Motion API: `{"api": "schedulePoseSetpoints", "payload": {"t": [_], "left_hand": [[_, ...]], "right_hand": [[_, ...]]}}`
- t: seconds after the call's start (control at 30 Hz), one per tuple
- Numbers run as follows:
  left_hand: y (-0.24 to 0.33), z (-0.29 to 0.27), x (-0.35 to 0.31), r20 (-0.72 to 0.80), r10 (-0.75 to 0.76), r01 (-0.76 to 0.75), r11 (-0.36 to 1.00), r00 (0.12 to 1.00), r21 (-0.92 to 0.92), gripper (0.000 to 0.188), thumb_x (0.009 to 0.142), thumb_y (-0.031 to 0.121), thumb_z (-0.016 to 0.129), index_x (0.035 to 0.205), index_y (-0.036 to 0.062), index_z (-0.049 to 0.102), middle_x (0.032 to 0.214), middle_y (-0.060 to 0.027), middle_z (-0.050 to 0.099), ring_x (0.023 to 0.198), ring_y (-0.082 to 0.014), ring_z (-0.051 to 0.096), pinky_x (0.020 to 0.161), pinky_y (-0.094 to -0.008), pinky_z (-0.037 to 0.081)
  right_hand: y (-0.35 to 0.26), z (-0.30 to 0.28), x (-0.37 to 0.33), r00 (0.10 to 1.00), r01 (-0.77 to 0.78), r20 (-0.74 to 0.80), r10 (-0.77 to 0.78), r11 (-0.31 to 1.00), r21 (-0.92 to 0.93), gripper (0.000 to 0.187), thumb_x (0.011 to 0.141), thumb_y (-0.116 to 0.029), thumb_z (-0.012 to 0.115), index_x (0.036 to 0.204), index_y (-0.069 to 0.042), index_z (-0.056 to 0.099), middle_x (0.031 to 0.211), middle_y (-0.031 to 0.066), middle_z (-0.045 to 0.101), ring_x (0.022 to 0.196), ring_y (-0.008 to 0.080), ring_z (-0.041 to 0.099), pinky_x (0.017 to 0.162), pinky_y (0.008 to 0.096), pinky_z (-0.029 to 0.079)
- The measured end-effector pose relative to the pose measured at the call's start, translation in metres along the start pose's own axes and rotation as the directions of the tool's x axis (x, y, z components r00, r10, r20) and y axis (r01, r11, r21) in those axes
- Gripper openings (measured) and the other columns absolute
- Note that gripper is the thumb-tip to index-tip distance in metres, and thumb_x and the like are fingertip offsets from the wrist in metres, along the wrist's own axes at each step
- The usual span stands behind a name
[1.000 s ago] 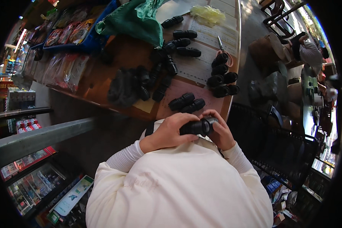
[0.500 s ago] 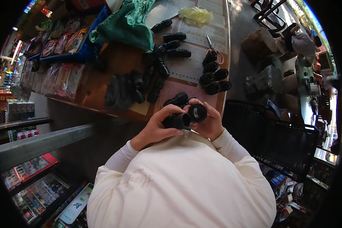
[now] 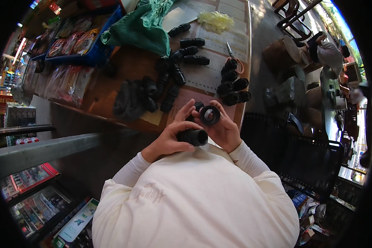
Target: The person repeatedly picks up black plastic pipe fittings from a table, joins two pieces together by hand, and places the assembled unit back on the table. The process is repeated multiple times with different fittings.
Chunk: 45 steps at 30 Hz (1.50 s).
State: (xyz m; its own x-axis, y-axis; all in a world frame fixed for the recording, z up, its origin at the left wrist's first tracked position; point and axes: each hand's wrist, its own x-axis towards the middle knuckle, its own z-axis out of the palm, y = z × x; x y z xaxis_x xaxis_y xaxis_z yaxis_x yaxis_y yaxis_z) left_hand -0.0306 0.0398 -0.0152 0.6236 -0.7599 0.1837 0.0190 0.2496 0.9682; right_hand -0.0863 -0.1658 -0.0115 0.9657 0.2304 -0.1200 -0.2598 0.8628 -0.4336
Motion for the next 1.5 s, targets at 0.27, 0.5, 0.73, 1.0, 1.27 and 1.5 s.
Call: {"api": "schedulePoseSetpoints", "payload": {"t": [0.27, 0.5, 0.73, 1.0, 1.27, 1.5], "left_hand": [[0.005, 0.004, 0.005, -0.017, 0.108, -0.101, 0.97, 0.994, 0.22, 0.047, 0.065, 0.018, 0.085, 0.108, 0.0068, 0.071, 0.159, -0.0177, 0.01, 0.146, -0.0365, 0.015, 0.113, -0.0442, 0.023], [0.02, -0.005, 0.007, 0.042, 0.1, -0.107, 0.968, 0.994, 0.227, 0.047, 0.063, 0.018, 0.086, 0.107, 0.0083, 0.072, 0.152, -0.0185, 0.025, 0.136, -0.0361, 0.035, 0.11, -0.0449, 0.029], [0.024, -0.006, 0.007, 0.092, 0.144, -0.17, 0.884, 0.985, 0.435, 0.049, 0.062, 0.012, 0.086, 0.108, 0.0093, 0.072, 0.151, -0.0176, 0.026, 0.134, -0.034, 0.037, 0.108, -0.0428, 0.035], [0.025, 0.0, 0.005, 0.051, 0.148, -0.157, 0.907, 0.988, 0.39, 0.052, 0.059, 0.003, 0.086, 0.108, 0.0076, 0.071, 0.152, -0.018, 0.023, 0.124, -0.0285, 0.05, 0.092, -0.0343, 0.049], [0.018, -0.006, 0.008, -0.064, 0.147, -0.13, 0.966, 0.987, 0.222, 0.048, 0.06, 0.017, 0.087, 0.105, 0.0047, 0.072, 0.153, -0.0194, 0.024, 0.136, -0.035, 0.037, 0.111, -0.0429, 0.027], [0.016, -0.006, 0.017, -0.128, 0.215, -0.192, 0.967, 0.968, 0.168, 0.049, 0.061, 0.015, 0.086, 0.107, 0.0055, 0.072, 0.151, -0.0182, 0.026, 0.136, -0.0355, 0.037, 0.11, -0.0439, 0.028]], "right_hand": [[0.004, -0.007, 0.005, 0.997, 0.043, -0.038, -0.06, 0.938, -0.343, 0.035, 0.095, -0.019, 0.059, 0.127, -0.01, 0.048, 0.125, 0.0063, 0.054, 0.113, 0.0172, 0.056, 0.093, 0.0336, 0.051], [-0.026, -0.002, 0.013, 0.994, 0.103, 0.089, -0.056, 0.711, -0.696, 0.037, 0.086, -0.009, 0.071, 0.12, -0.008, 0.056, 0.112, 0.0041, 0.059, 0.104, 0.0146, 0.058, 0.085, 0.0308, 0.053], [-0.063, 0.069, 0.035, 0.792, 0.54, 0.607, 0.069, -0.544, -0.642, 0.028, 0.074, -0.01, 0.075, 0.099, -0.01, 0.064, 0.094, 0.0062, 0.056, 0.087, 0.0244, 0.056, 0.076, 0.0334, 0.05], [-0.077, 0.077, 0.036, 0.874, 0.462, 0.484, 0.046, -0.393, -0.795, 0.021, 0.073, -0.002, 0.071, 0.091, -0.006, 0.062, 0.089, 0.0065, 0.059, 0.084, 0.0213, 0.06, 0.075, 0.0297, 0.051], [-0.076, 0.068, 0.013, 0.988, 0.123, 0.063, -0.141, 0.471, -0.873, 0.028, 0.085, 0.008, 0.064, 0.111, -0.001, 0.062, 0.095, 0.0018, 0.063, 0.082, 0.0064, 0.06, 0.074, 0.0198, 0.05], [-0.049, 0.087, -0.001, 0.901, 0.342, 0.323, -0.29, 0.016, -0.94, 0.04, 0.078, 0.012, 0.065, 0.115, -0.002, 0.061, 0.089, 0.008, 0.064, 0.079, 0.0147, 0.065, 0.07, 0.0261, 0.053]]}}
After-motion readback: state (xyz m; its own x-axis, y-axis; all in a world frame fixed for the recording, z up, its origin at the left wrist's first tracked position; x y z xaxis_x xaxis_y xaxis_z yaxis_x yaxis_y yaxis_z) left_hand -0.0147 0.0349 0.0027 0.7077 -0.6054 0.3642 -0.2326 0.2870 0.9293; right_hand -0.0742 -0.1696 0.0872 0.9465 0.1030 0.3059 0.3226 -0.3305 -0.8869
